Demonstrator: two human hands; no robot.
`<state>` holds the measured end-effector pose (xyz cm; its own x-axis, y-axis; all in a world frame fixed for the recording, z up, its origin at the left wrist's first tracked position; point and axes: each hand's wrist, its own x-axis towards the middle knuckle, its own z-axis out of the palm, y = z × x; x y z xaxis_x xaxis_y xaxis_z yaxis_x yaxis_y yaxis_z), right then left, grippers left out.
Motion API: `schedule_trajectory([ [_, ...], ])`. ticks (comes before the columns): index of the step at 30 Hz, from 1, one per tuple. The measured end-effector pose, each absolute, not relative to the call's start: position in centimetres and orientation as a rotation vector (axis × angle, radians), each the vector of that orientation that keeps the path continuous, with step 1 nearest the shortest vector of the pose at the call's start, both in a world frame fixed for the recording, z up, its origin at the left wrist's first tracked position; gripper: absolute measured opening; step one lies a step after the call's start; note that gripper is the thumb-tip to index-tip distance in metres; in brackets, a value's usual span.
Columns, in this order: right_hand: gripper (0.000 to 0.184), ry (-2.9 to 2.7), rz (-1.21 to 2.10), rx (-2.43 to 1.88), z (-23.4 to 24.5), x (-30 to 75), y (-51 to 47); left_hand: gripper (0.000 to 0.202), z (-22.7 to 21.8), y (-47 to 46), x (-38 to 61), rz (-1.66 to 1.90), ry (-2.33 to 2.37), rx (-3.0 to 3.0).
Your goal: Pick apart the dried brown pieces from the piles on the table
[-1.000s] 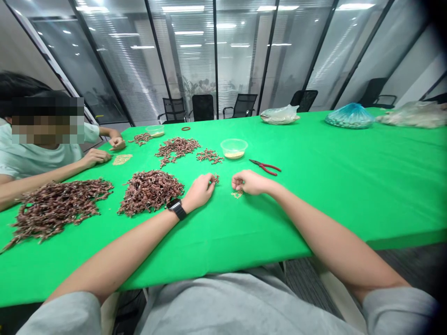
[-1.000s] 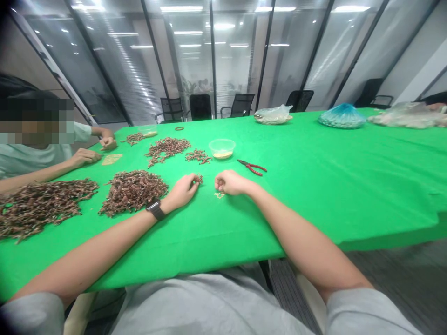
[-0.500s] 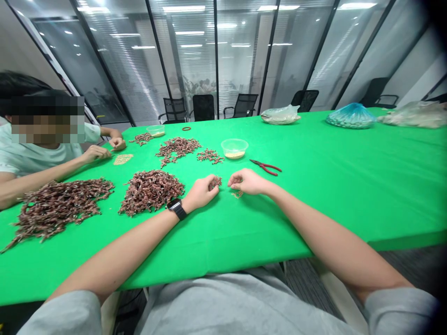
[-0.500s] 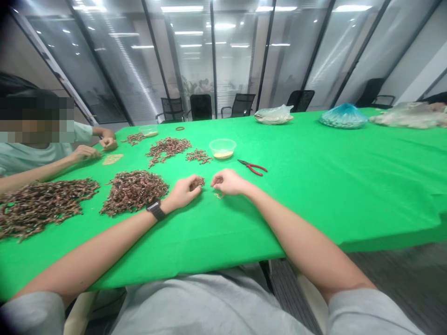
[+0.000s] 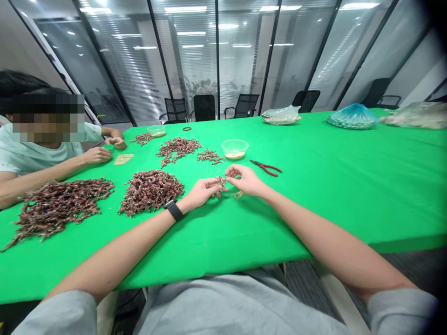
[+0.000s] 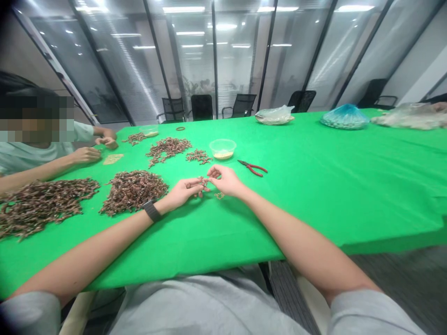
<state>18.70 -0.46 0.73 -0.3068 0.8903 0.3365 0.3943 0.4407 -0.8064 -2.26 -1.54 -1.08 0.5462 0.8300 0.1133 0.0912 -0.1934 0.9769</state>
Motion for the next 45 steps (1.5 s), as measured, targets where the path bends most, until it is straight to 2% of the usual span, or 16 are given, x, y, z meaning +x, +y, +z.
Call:
schedule_trajectory([
  [11,0.014,-1.926,0.711,-1.171,0.5,18.7,-0.4,0.041,-0.8,-1.8,-2.2,0.818,0.791,1.671],
  [21,0.008,-2.128,0.345,-1.15,1.1,18.7,-1.2,0.041,-0.6,-2.0,-2.1,0.837,0.834,1.676],
  [30,0.008,-2.113,0.379,-1.104,1.2,18.3,-1.4,0.042,-0.9,-1.9,-1.9,0.882,0.91,1.65],
  [38,0.01,-2.082,0.367,-1.061,0.7,17.8,-1.5,0.051,-1.2,-1.8,-1.8,0.881,0.886,1.615],
  [45,0.009,-2.093,0.328,-1.076,0.6,17.8,-1.5,0.048,-1.3,-1.7,-1.9,0.87,0.86,1.64],
])
